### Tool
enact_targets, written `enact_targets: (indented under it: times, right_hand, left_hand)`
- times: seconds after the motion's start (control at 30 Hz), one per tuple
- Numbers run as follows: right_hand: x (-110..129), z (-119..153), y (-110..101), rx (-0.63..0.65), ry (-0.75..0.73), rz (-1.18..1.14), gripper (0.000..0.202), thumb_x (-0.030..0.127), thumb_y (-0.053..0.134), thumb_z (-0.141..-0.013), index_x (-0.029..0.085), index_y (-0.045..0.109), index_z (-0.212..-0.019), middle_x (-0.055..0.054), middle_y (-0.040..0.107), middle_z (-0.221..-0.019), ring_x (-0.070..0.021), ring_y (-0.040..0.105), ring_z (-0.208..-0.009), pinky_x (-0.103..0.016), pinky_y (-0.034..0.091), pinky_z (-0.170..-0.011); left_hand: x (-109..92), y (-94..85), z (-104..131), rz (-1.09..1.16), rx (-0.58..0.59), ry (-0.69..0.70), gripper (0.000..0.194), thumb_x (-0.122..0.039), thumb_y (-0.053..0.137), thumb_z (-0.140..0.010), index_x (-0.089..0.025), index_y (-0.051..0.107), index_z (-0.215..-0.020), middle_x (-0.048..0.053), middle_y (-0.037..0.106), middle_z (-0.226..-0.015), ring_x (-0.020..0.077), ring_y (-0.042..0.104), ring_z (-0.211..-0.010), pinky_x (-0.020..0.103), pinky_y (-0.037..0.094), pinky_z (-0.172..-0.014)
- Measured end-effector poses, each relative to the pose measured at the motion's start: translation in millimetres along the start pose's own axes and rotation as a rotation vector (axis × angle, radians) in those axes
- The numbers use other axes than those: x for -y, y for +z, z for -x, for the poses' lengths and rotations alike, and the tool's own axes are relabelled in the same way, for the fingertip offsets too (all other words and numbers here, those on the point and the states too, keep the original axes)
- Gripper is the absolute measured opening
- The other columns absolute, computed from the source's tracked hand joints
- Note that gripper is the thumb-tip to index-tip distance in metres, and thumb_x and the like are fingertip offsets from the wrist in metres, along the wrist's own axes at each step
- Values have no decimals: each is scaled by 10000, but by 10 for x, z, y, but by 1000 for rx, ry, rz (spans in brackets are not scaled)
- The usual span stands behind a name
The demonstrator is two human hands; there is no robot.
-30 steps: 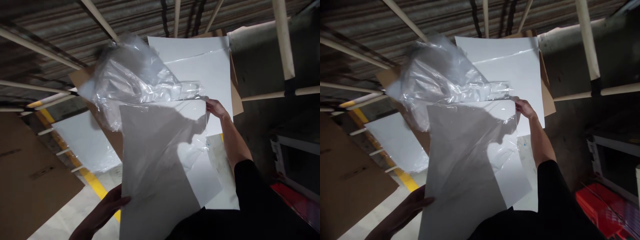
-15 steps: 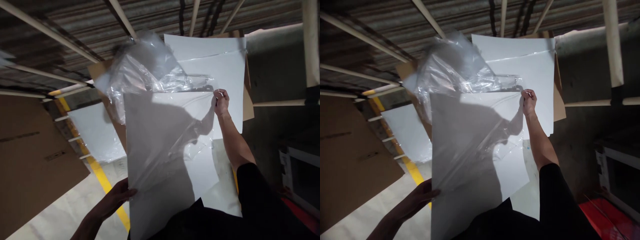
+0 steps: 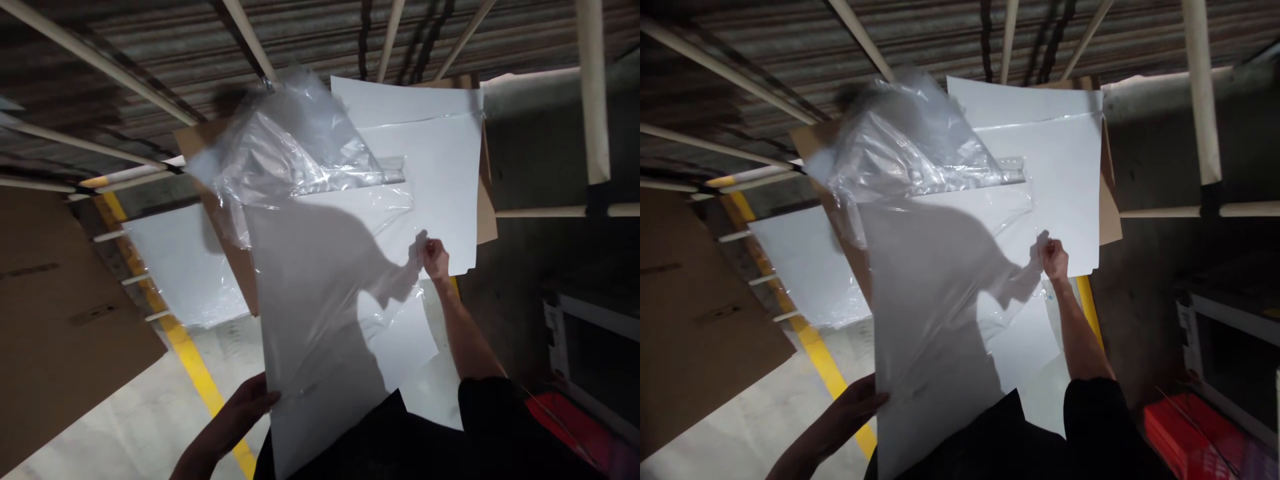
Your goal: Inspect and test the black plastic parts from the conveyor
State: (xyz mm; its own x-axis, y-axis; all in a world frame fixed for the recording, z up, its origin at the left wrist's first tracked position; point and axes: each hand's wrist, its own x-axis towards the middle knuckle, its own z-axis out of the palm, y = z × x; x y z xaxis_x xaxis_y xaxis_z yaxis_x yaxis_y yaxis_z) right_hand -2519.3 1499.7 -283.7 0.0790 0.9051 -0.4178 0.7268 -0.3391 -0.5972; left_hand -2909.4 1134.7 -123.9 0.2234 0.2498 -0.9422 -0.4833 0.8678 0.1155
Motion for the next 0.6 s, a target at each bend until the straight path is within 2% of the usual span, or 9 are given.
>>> enact_targets:
  times: [0.1, 0.2, 0.27, 0.37, 0.5, 0.6]
  right_hand:
    - [-268, 590, -49, 48, 146, 34, 342, 547, 713, -815, 222, 616, -862, -70, 687, -782, -216, 637, -766, -323, 490, -716]
    - [-419, 1018, -117, 183, 247, -18, 465, 668, 742, -744, 235, 580, -696, -4, 569, -579, -184, 550, -622, -304, 420, -601]
    - [-473, 1182, -197, 257, 294, -77, 555, 750, 735, -709, 230, 557, -636, 18, 512, -530, -170, 513, -608, -301, 388, -582]
    - [-522, 1357, -367, 316, 357, -174, 630, 814, 752, -643, 215, 557, -629, 28, 515, -553, -152, 489, -627, -295, 372, -594]
    - [-531, 1723, -634, 365, 465, -281, 684, 800, 843, -477, 216, 508, -594, 54, 470, -526, -112, 407, -543, -280, 328, -546]
    - [-443, 2020, -867, 358, 503, -366, 693, 784, 854, -458, 228, 464, -594, 63, 450, -508, -113, 402, -523, -281, 329, -537]
  left_hand:
    - [139, 104, 143, 105, -28, -10, 456, -406, 979, -628, -181, 850, -1004, 136, 821, -1036, 428, 721, -1137, 533, 563, -1015]
    - [240, 210, 269, 216, -115, 1, 425, -352, 983, -603, -173, 844, -963, 139, 821, -1051, 434, 721, -1158, 521, 573, -1010]
    - [269, 271, 326, 265, -161, 19, 437, -340, 972, -605, -162, 837, -981, 151, 818, -1076, 441, 729, -1141, 522, 584, -985]
    - [274, 345, 396, 268, -184, 36, 451, -321, 959, -609, -139, 827, -1001, 171, 814, -1077, 447, 738, -1117, 529, 591, -966]
    - [337, 413, 554, 253, -166, 52, 429, -309, 961, -608, -136, 825, -977, 164, 817, -1031, 433, 745, -1107, 516, 583, -980]
    - [437, 417, 726, 204, -123, 80, 462, -345, 948, -637, -140, 821, -1030, 152, 815, -1026, 417, 757, -1068, 496, 586, -971]
